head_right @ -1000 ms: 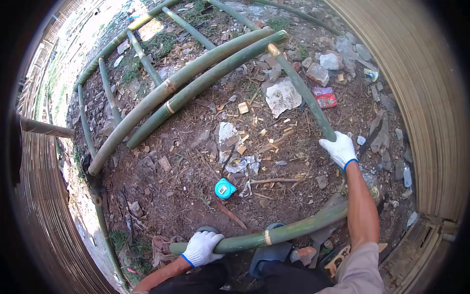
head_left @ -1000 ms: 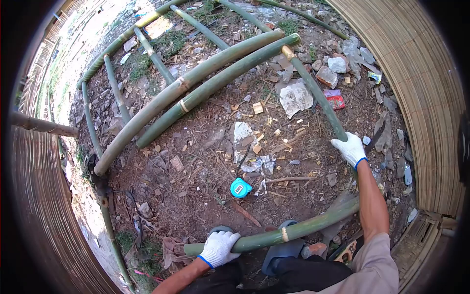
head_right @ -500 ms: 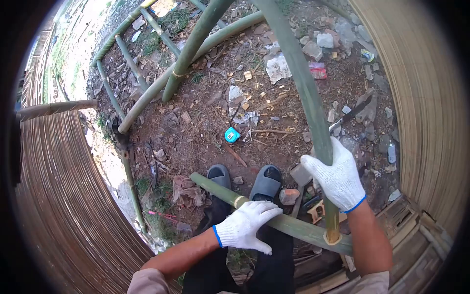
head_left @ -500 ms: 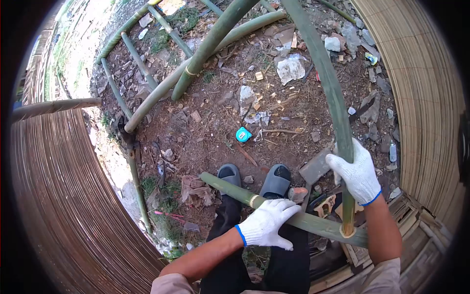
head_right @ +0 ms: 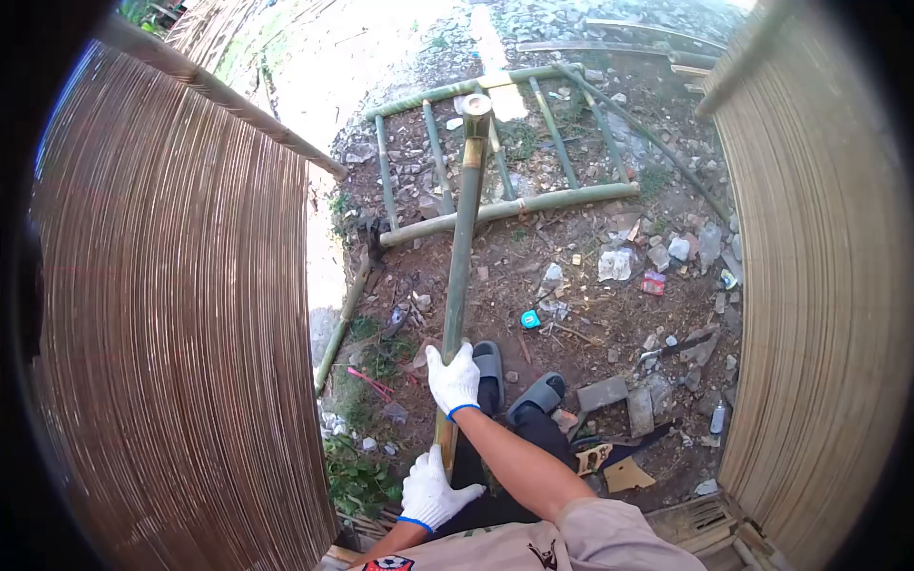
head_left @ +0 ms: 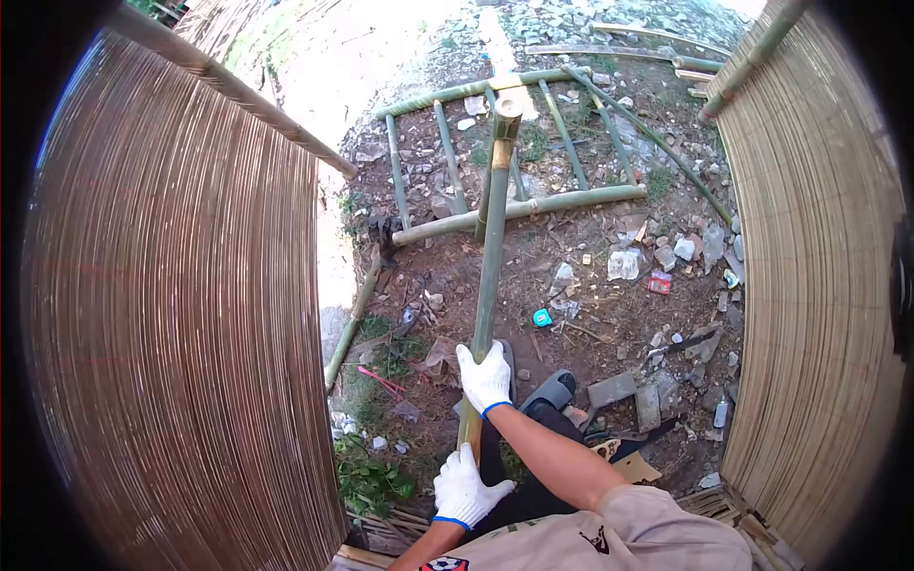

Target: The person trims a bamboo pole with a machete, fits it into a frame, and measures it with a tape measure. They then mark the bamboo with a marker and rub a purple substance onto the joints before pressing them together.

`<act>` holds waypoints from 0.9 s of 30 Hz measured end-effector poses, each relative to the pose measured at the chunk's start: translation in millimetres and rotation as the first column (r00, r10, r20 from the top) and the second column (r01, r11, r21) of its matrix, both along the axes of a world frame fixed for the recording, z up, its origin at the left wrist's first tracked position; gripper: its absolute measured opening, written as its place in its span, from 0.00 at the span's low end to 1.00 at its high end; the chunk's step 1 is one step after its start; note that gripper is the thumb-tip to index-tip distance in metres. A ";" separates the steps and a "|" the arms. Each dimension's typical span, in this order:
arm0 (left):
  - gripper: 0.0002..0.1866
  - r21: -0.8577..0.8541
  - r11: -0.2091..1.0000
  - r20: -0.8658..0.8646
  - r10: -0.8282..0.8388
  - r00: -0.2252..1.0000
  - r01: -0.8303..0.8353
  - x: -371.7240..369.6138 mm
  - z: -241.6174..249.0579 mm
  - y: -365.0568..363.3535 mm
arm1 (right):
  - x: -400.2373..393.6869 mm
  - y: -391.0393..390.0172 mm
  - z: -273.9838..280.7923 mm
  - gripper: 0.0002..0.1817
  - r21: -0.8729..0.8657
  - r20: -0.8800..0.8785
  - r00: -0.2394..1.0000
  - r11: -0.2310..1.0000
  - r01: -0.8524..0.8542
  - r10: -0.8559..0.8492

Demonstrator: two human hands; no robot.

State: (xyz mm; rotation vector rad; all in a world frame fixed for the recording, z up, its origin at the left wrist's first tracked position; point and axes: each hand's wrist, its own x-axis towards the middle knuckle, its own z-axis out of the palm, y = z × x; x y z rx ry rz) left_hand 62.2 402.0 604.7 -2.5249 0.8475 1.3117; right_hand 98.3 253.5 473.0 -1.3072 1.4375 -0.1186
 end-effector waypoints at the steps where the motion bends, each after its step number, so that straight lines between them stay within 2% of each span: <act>1: 0.60 -0.002 0.995 0.072 0.103 0.992 -0.103 2.9 -5.1 7.4 | 11.1 4.4 4.1 0.34 -0.017 0.007 0.999 0.999 -0.044 0.044; 3: 0.57 -0.030 0.965 0.220 0.262 0.940 -0.262 11.9 -18.7 30.4 | 26.2 21.1 10.6 0.35 0.010 -0.031 0.990 0.991 -0.135 0.136; 4: 0.56 0.000 0.950 0.193 0.307 0.932 -0.312 19.0 -15.4 37.3 | 28.1 22.5 10.3 0.37 -0.006 0.045 0.982 0.983 -0.183 0.183; 7: 0.50 -0.010 0.898 -0.001 0.440 0.898 -0.440 38.2 -14.9 58.4 | 26.5 9.3 -1.2 0.42 -0.025 0.002 0.931 0.931 -0.364 0.364; 9: 0.44 0.052 0.838 -0.128 0.545 0.829 -0.543 47.0 -8.0 70.8 | 29.7 -15.8 -0.1 0.44 -0.040 -0.055 0.934 0.933 -0.357 0.354; 10: 0.41 0.075 0.785 -0.147 0.619 0.772 -0.615 40.6 -23.7 84.1 | 33.9 -37.9 4.8 0.43 -0.016 0.001 0.947 0.947 -0.322 0.322; 12: 0.39 0.085 0.699 -0.183 0.711 0.679 -0.710 24.3 -41.9 99.4 | 47.1 -95.2 7.5 0.44 -0.143 0.144 0.954 0.960 -0.243 0.263; 13: 0.36 0.062 0.651 -0.200 0.751 0.629 -0.757 20.4 -41.7 102.0 | 58.0 -128.7 13.8 0.49 -0.268 0.053 0.982 0.950 -0.159 0.180; 14: 0.32 0.041 0.603 -0.215 0.784 0.582 -0.797 16.2 -43.5 105.1 | 64.0 -177.9 3.1 0.56 -0.362 0.057 0.986 0.924 -0.124 0.155; 15: 0.33 -0.014 0.575 -0.209 0.798 0.565 -0.818 10.9 -45.7 110.8 | 80.3 -213.6 42.9 0.62 -0.290 0.090 0.982 0.948 -0.132 0.165; 16: 0.35 -0.075 0.501 -0.209 0.838 0.505 -0.862 4.9 -46.6 115.7 | 87.6 -261.6 24.3 0.64 -0.561 -0.029 0.993 0.820 -0.114 0.118; 17: 0.37 -0.134 0.422 -0.208 0.873 0.442 -0.897 1.0 -47.0 119.0 | 101.5 -292.4 47.3 0.65 -0.670 -0.086 0.972 0.709 -0.220 0.220; 18: 0.43 -0.137 0.273 -0.237 0.924 0.299 -0.952 -2.1 -44.9 120.1 | 112.9 -323.4 60.4 0.64 -0.650 -0.192 0.933 0.673 -0.353 0.304; 19: 0.42 -0.139 0.147 -0.326 0.927 0.186 -0.979 -12.0 -58.0 126.2 | 119.9 -355.7 57.9 0.61 -0.577 -0.211 0.912 0.709 -0.406 0.351; 21: 0.36 -0.149 -0.218 -0.456 0.880 -0.129 -0.965 -31.8 -69.0 122.3 | 132.2 -377.5 76.8 0.57 -0.547 -0.416 0.809 0.596 -0.588 0.416; 22: 0.36 -0.160 -0.254 -0.487 0.861 -0.148 -0.954 -37.9 -75.8 123.6 | 142.4 -372.9 98.2 0.50 -0.466 -0.391 0.799 0.650 -0.600 0.457; 23: 0.36 -0.159 -0.257 -0.478 0.865 -0.153 -0.953 -46.3 -80.4 125.0 | 148.2 -378.7 94.0 0.50 -0.458 -0.390 0.795 0.652 -0.605 0.464; 25: 0.37 0.240 -0.596 -0.531 0.580 -0.618 -0.766 -34.6 -50.0 110.2 | 146.4 -393.0 84.2 0.44 -0.354 -0.500 0.680 0.590 -0.726 0.537; 26: 0.38 0.253 -0.610 -0.546 0.551 -0.631 -0.751 -49.8 -70.5 115.7 | 141.3 -400.9 60.6 0.39 -0.390 -0.436 0.760 0.660 -0.642 0.481; 27: 0.38 0.257 -0.596 -0.543 0.562 -0.624 -0.761 -51.9 -67.6 109.3 | 138.9 -394.6 64.3 0.37 -0.454 -0.439 0.786 0.647 -0.613 0.436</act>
